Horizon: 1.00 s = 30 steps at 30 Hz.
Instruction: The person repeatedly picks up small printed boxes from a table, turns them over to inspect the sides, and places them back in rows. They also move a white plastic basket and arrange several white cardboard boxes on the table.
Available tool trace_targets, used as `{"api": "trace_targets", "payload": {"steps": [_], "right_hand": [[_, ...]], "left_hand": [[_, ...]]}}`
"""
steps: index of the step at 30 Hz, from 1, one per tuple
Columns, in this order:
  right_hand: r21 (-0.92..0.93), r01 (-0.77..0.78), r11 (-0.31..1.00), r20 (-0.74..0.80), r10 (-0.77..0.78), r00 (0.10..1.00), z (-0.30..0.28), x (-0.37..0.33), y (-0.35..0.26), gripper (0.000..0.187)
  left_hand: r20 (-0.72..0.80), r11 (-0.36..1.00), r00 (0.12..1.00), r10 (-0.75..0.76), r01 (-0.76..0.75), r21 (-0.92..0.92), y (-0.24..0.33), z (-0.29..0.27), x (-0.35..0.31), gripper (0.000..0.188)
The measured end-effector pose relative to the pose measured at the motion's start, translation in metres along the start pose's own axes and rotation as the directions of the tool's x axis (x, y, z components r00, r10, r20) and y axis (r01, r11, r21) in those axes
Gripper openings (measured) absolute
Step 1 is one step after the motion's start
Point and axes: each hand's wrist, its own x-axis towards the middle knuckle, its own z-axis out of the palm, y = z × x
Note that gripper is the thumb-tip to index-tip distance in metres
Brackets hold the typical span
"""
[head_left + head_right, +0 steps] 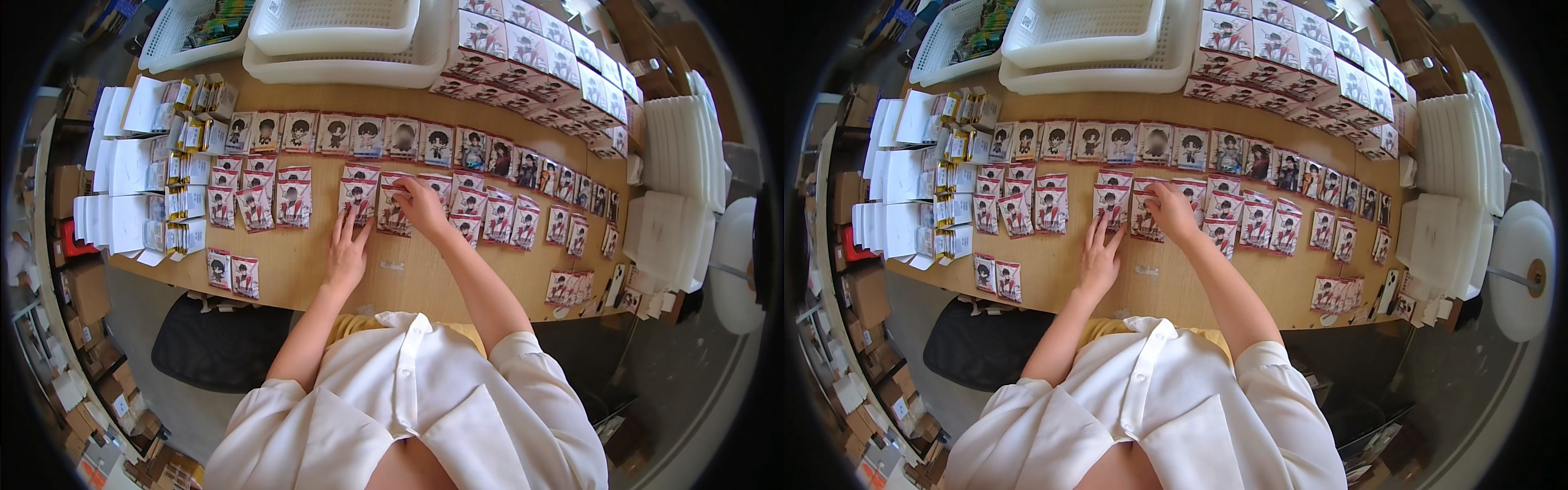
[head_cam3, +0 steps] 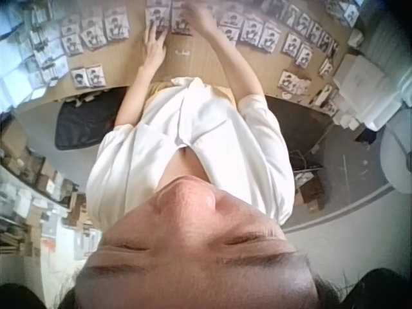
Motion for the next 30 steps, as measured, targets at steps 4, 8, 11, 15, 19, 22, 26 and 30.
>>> {"api": "trace_targets", "payload": {"steps": [4, 8, 11, 15, 19, 22, 26, 30], "right_hand": [[-0.158, 0.108, 0.982, -0.075, -0.121, 0.99, 0.009, -0.002, 0.01, 0.022], [-0.249, 0.104, 0.963, -0.161, -0.147, 0.976, 0.008, -0.008, 0.002, 0.028], [-0.191, 0.083, 0.978, -0.25, -0.13, 0.959, -0.009, -0.014, -0.005, 0.031], [-0.176, 0.081, 0.981, -0.379, -0.144, 0.914, -0.067, -0.051, 0.004, 0.032], [-0.457, -0.082, 0.886, -0.438, -0.143, 0.888, -0.159, -0.154, 0.059, 0.027], [-0.521, -0.482, 0.704, -0.539, 0.167, 0.826, -0.216, -0.252, 0.117, 0.034], [-0.305, -0.868, 0.393, -0.643, 0.587, 0.492, -0.253, -0.319, 0.145, 0.066], [-0.498, -0.825, 0.267, -0.629, 0.543, 0.556, -0.247, -0.325, 0.155, 0.089]], "left_hand": [[-0.021, 1.0, 1.0, 0.022, -0.022, -0.009, -0.002, 0.0, 0.0, 0.067], [-0.036, 0.999, 0.999, 0.002, -0.003, -0.033, 0.003, -0.001, -0.001, 0.064], [-0.06, 1.0, 0.998, 0.008, -0.008, -0.002, 0.005, -0.003, -0.002, 0.061], [-0.138, 0.998, 0.989, 0.055, -0.051, 0.029, 0.008, -0.005, -0.002, 0.052], [-0.195, 0.999, 0.98, 0.03, -0.024, 0.03, 0.026, -0.006, -0.006, 0.043], [-0.242, 0.999, 0.969, 0.045, -0.051, -0.017, 0.064, -0.007, -0.004, 0.041], [-0.242, 0.995, 0.968, 0.072, -0.087, -0.052, 0.119, -0.005, -0.001, 0.04], [-0.237, 0.985, 0.963, 0.13, -0.153, -0.081, 0.18, 0.011, 0.003, 0.04]]}}
